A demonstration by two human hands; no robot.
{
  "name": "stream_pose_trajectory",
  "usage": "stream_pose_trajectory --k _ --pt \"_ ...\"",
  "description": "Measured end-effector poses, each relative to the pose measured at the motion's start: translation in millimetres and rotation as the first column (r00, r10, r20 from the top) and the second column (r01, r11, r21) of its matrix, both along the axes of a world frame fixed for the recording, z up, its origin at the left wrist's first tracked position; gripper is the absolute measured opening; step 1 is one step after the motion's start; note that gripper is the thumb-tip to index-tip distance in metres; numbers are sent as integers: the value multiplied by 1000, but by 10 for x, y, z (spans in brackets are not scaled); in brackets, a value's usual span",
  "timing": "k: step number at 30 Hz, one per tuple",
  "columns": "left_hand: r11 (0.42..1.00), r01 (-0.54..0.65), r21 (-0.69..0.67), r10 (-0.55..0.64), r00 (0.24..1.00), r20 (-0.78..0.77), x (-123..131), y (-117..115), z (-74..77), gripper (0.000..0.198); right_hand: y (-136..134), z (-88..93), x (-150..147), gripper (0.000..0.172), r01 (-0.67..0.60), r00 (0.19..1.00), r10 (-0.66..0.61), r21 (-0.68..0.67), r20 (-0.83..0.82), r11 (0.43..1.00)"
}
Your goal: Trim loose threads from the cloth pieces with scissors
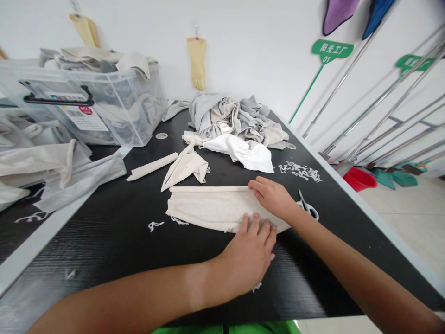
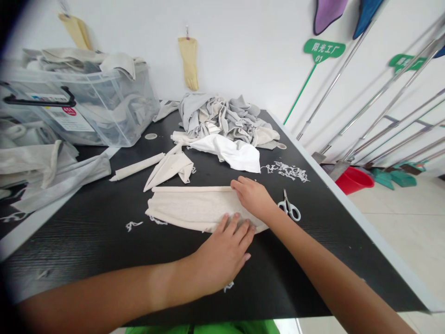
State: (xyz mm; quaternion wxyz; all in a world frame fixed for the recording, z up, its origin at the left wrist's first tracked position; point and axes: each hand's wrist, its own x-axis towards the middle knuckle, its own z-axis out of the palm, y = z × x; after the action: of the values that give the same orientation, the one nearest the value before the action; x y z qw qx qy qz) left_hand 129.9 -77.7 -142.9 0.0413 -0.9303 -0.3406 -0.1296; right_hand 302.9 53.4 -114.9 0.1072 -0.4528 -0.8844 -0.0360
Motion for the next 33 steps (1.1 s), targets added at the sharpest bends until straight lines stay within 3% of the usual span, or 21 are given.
stream_pose_trajectory --k 9,19,26,29,33 --pt "999 1 52 1 1000 -30 -19 -11 36 58 43 80 -356 26 -221 975 220 -105 -17 970" --pt "995 -20 99 24 999 -43 -3 -73 18 55 215 -53 -530 33 -164 983 158 70 95 984" --pt "996 -15 86 21 998 -67 16 -334 105 48 193 -211 -527 36 -123 992 122 56 27 991" --pt "994 -105 -21 102 987 -126 18 -330 242 38 195 -261 -496 36 -126 992 127 59 -13 990" --pt "936 -317 -153 273 928 -254 -32 -220 409 23 194 -327 -479 33 -118 989 124 72 -75 990"
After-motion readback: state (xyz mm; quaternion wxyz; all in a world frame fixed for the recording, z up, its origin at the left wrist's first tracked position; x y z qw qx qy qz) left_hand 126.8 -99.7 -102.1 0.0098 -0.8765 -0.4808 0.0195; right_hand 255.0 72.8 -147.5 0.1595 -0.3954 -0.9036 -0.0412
